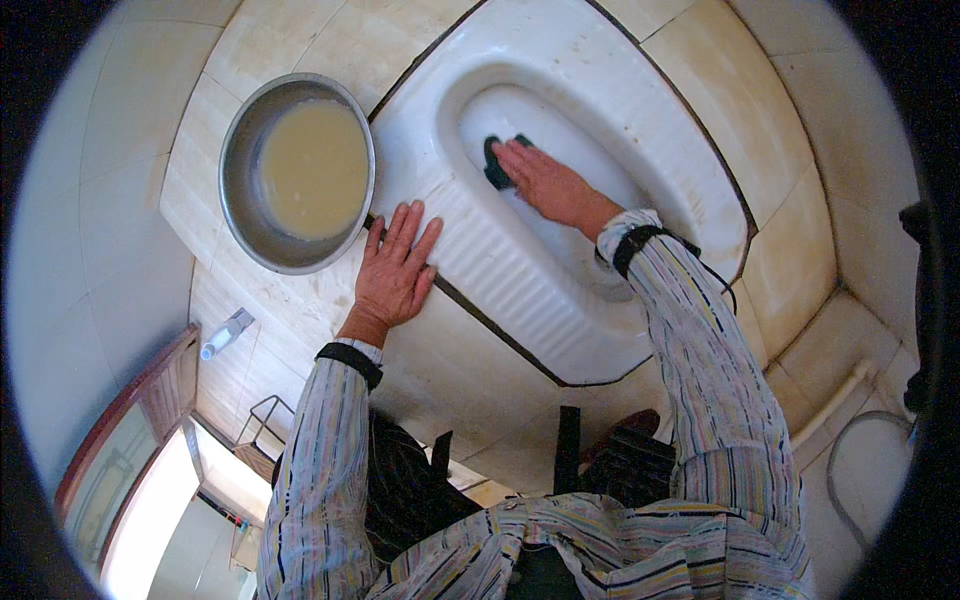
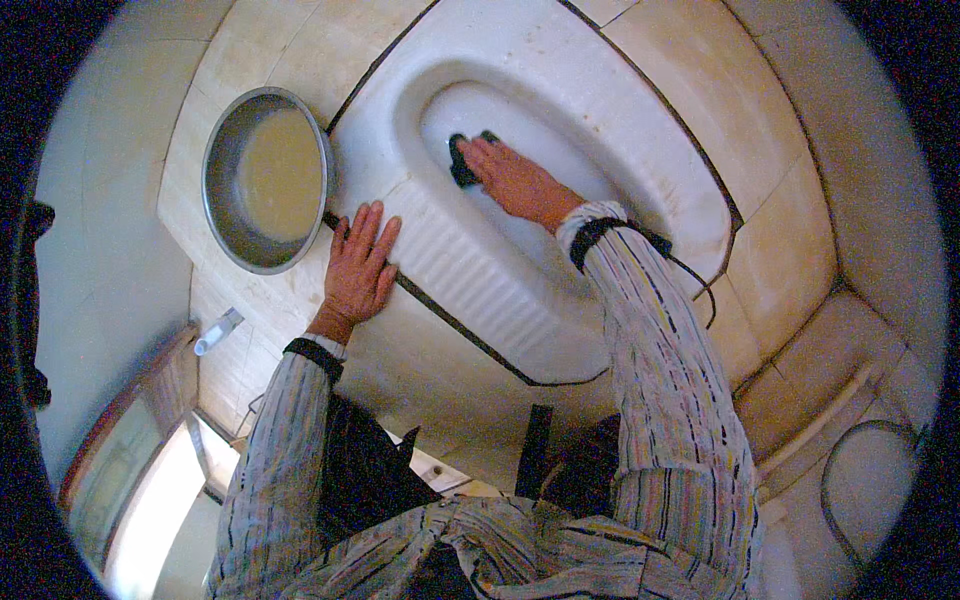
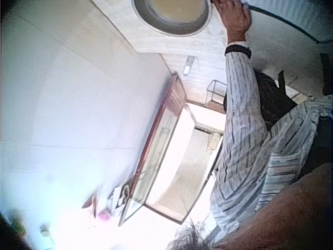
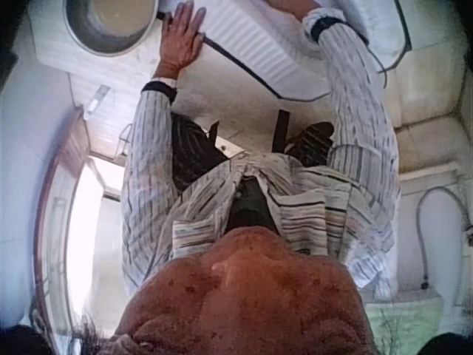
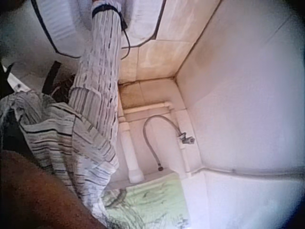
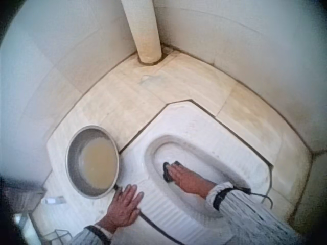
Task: The person scrubs the tiled floor and a squat toilet with a sponge. They then fill a metal bowl with water from a sink and use it to rinse the toilet while continuing to scrub the surface.
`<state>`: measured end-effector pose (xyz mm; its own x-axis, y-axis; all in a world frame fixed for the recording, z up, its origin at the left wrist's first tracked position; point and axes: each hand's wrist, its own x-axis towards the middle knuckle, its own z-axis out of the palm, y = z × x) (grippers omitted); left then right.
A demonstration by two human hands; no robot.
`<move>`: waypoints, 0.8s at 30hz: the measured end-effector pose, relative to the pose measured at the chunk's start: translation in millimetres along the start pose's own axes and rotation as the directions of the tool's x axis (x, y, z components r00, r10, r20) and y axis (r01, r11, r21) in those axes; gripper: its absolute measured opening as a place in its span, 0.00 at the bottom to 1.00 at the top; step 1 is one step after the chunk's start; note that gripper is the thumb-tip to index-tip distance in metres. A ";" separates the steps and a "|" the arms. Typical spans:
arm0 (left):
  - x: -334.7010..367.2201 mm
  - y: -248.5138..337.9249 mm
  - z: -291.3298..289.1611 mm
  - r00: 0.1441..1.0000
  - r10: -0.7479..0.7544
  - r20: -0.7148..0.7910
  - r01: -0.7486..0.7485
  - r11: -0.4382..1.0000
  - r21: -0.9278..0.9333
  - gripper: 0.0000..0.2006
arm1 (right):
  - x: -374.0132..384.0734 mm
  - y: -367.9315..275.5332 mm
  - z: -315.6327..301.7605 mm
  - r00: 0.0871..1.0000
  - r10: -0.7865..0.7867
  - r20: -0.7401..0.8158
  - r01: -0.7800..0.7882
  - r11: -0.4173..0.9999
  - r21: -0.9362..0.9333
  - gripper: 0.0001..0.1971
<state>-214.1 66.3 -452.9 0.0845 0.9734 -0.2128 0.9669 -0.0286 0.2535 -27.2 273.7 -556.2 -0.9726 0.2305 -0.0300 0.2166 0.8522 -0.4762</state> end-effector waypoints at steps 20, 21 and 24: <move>-0.8 2.4 -1.4 1.000 -0.014 0.010 0.014 0.999 -0.030 0.31 | -82.5 11.6 7.4 0.896 0.442 0.037 -0.401 0.844 -0.356 0.20; -0.4 2.0 -1.3 1.000 -0.016 0.011 0.016 1.000 -0.023 0.31 | -73.9 9.9 9.3 0.859 0.500 -0.110 -0.512 0.842 -0.168 0.19; 0.1 2.5 -1.3 0.999 -0.024 0.020 0.025 1.000 -0.013 0.30 | -47.1 5.9 23.1 0.330 0.913 -0.240 -0.700 0.407 0.586 0.16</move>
<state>-211.9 66.6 -451.0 0.0659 0.9690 -0.2381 0.9655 -0.0017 0.2602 17.9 257.0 -577.9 -0.1031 0.9668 -0.2339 0.7201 -0.0897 -0.6881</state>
